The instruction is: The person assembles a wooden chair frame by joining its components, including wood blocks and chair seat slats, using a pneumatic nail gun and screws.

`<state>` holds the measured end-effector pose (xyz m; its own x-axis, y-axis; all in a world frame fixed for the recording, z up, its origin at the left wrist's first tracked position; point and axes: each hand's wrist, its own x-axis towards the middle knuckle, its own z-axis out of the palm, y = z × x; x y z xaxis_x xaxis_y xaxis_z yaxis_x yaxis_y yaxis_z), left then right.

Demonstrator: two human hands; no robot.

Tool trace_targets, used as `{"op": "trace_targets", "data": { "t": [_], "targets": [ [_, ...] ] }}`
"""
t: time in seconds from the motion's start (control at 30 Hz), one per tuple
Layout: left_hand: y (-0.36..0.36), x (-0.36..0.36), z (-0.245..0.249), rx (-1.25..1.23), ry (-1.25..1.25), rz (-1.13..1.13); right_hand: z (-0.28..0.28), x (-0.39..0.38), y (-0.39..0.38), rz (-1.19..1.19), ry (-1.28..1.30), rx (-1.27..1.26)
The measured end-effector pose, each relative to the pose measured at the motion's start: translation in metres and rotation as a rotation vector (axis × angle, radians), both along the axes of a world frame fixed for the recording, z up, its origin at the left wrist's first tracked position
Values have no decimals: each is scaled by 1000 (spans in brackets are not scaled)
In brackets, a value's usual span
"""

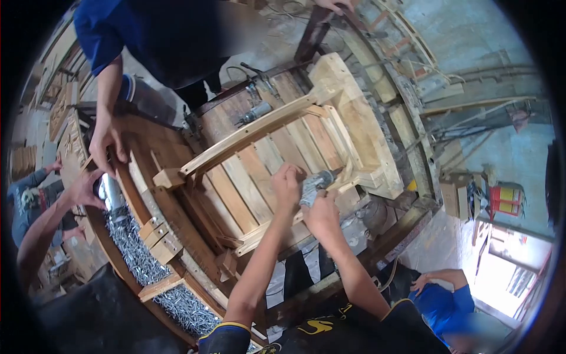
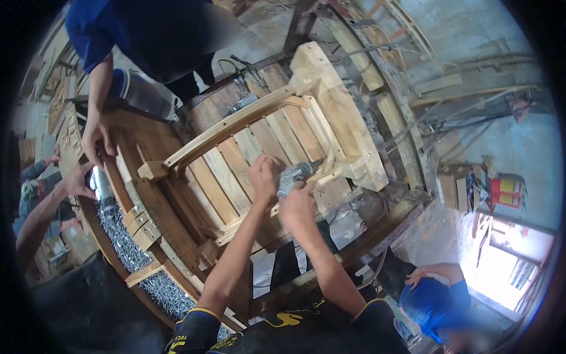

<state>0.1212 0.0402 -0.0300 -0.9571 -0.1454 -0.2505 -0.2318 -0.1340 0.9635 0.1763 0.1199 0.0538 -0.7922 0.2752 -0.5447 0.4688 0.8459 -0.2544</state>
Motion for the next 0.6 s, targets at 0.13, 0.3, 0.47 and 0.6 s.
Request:
{"op": "trace_targets", "data": {
  "t": [0.13, 0.3, 0.47, 0.6],
  "targets": [
    [5, -2, -20, -122, 129, 73, 7, -3, -6, -6, 24, 40],
    [6, 0, 7, -100, -7, 506, -3, 11, 8, 79, 217, -26],
    [-44, 54, 13, 685, -577, 102, 77, 53, 48, -99, 309, -556],
    [-23, 102, 31, 324, -147, 55, 92, 73, 90, 10, 155, -800]
  ]
}}
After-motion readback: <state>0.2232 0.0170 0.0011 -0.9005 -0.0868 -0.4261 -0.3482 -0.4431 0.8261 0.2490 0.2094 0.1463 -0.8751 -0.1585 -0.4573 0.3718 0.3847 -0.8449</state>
